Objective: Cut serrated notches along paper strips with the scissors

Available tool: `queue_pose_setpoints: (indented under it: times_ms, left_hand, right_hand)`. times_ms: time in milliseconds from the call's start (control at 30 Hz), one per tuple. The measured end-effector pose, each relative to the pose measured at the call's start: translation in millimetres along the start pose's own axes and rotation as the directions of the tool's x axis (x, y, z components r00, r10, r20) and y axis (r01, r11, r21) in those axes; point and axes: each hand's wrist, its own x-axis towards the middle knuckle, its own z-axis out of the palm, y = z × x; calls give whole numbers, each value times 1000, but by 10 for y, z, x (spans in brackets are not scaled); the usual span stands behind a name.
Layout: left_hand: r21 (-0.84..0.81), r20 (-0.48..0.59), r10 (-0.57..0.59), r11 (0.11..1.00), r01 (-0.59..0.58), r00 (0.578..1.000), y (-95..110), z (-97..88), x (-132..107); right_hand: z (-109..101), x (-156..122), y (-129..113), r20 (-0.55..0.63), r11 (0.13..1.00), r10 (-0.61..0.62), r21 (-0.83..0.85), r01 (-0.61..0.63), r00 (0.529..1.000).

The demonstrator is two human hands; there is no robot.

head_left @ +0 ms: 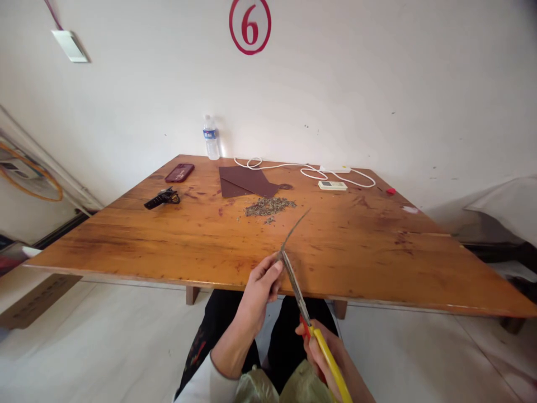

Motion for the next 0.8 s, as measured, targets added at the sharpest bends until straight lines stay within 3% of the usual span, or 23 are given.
queue_pose_setpoints:
  times_ms: [167, 333, 533, 800]
  left_hand:
    - [-148, 45, 2, 989, 5, 999, 8, -27, 55]
    - [-191, 54, -19, 981, 29, 998, 14, -78, 147]
    - [-177, 45, 1, 984, 7, 999, -24, -106, 189]
    - [-179, -51, -48, 983, 38, 998, -21, -65, 181]
  right_hand:
    - [-22, 15, 105, 63, 991, -26, 135, 18, 998]
    - [23, 24, 67, 27, 982, 31, 184, -36, 999]
    - [-15, 23, 81, 41, 985, 64, 158, -70, 997]
    - [-113, 24, 65, 5, 995, 75, 59, -75, 997]
